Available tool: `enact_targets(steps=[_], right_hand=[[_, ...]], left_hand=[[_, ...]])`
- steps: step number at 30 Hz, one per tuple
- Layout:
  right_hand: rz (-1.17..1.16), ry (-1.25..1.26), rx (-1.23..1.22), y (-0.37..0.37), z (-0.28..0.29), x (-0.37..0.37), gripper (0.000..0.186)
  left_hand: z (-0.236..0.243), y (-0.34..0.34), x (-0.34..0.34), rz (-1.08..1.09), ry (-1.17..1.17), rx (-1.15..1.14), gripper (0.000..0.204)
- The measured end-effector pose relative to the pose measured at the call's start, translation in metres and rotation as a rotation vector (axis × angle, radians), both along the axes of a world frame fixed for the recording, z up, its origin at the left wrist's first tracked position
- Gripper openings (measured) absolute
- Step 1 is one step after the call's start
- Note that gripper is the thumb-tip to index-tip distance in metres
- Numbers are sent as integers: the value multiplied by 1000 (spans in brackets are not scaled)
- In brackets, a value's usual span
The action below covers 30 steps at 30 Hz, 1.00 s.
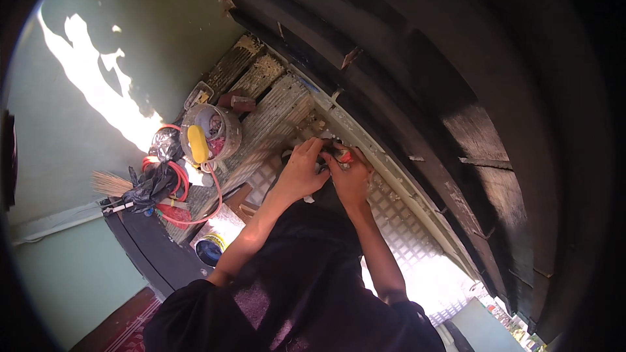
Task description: The recorder is painting the dark ceiling panels using black paint and a paintbrush.
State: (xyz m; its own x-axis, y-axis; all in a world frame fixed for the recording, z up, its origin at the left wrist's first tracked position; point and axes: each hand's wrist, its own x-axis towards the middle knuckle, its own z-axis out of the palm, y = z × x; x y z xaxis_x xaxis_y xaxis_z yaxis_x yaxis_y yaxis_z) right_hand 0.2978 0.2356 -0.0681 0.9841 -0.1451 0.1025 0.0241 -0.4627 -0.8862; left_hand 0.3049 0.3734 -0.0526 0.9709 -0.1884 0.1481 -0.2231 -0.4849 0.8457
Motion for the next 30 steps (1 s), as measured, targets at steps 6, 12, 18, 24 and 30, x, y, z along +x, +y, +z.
enact_targets(steps=[6, 12, 18, 24, 30], right_hand=[[66, -90, -205, 13, 16, -4, 30], [237, 13, -126, 24, 33, 8, 33], [331, 166, -221, 10, 25, 7, 41], [359, 410, -306, -22, -17, -3, 38], [382, 511, -302, -67, -59, -3, 38]], left_hand=[[0, 4, -3, 86, 25, 68, 32], [-27, 26, 10, 134, -26, -24, 20], [-15, 87, 72, 267, 203, -348, 20], [35, 107, 162, 443, -58, -590, 20], [52, 45, 210, 518, -397, -952, 18]])
